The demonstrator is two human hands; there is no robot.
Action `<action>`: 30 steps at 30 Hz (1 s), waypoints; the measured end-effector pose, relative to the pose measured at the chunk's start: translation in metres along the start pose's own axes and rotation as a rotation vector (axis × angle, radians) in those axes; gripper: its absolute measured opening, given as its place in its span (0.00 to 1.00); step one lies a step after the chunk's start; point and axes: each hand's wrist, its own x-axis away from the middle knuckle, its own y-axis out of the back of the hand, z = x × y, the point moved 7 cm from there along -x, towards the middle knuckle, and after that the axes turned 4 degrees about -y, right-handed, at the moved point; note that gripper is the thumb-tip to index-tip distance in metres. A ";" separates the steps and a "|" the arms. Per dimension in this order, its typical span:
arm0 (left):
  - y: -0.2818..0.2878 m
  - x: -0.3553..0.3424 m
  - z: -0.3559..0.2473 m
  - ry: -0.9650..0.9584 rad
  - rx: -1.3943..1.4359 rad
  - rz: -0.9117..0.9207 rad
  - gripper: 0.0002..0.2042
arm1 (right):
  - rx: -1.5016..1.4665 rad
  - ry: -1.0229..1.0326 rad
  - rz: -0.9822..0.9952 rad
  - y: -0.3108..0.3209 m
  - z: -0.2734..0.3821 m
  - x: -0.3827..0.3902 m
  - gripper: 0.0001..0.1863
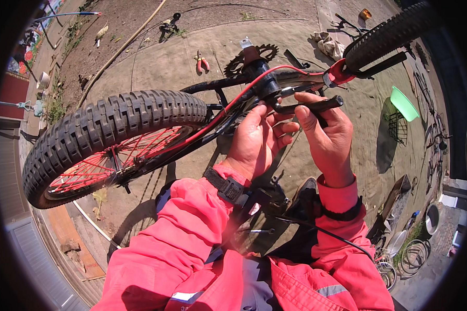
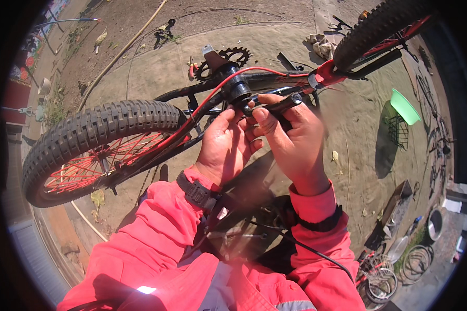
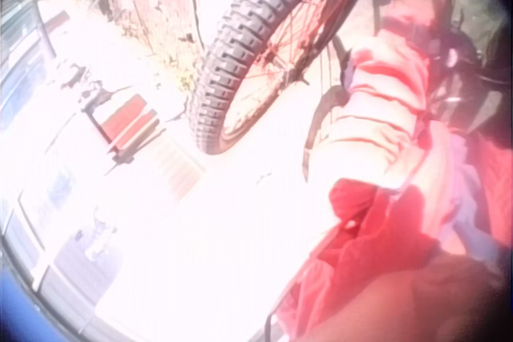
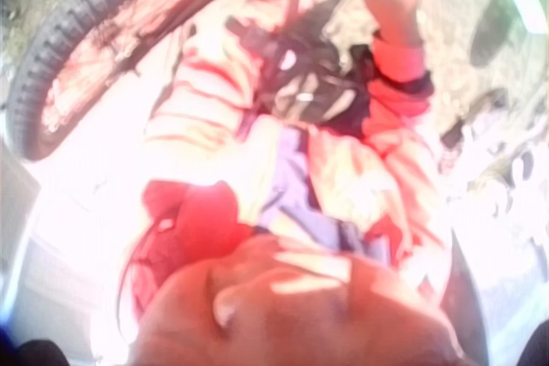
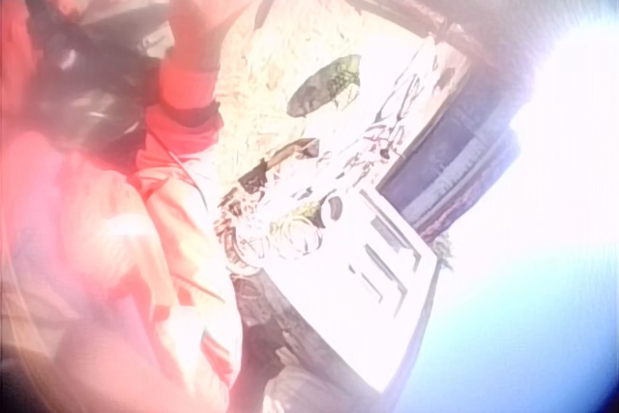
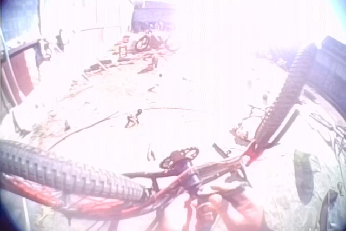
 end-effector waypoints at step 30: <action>0.011 0.006 -0.004 -0.067 -0.195 -0.096 0.19 | 0.079 0.003 -0.029 -0.003 -0.036 -0.007 0.10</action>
